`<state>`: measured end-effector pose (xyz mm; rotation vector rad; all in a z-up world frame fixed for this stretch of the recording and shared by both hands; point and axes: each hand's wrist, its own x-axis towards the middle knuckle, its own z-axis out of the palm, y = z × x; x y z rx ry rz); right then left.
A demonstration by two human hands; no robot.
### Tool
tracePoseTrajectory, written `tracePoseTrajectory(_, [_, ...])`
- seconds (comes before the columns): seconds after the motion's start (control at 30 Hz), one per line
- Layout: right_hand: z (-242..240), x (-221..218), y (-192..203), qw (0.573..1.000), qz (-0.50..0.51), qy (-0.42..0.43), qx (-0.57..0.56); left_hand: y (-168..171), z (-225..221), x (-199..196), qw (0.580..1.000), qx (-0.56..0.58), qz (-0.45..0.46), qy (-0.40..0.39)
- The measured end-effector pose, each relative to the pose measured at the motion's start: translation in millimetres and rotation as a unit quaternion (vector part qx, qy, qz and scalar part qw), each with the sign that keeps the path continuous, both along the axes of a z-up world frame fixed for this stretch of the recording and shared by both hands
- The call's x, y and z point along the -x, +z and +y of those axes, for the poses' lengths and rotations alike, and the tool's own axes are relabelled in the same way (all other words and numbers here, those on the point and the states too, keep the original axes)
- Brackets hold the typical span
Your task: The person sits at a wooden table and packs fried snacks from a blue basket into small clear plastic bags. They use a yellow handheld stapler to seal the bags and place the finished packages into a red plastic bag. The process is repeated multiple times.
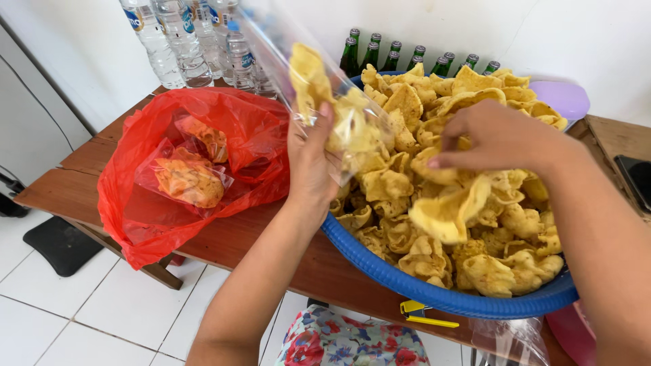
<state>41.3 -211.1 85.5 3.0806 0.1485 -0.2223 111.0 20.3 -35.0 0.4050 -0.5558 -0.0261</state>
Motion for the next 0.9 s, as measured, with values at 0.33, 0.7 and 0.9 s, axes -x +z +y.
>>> tracePoseTrajectory(0.33, [21.9, -5.9, 19.9, 0.996, 0.073, -0.022, -0.044, 4.5, 2.2, 14.0, 0.997, 0.008, -0.021, 0.072])
tracePoseTrajectory(0.7, [25.2, -63.0, -35.0, 0.970, -0.189, 0.136, -0.062, 5.7, -0.3, 15.9, 0.988, 0.015, -0.002, 0.151])
tracePoseTrajectory(0.9, [25.5, -59.8, -41.4, 0.996, -0.064, 0.016, -0.067, 1.9, -0.7, 14.5, 0.991, 0.009, 0.010, 0.135])
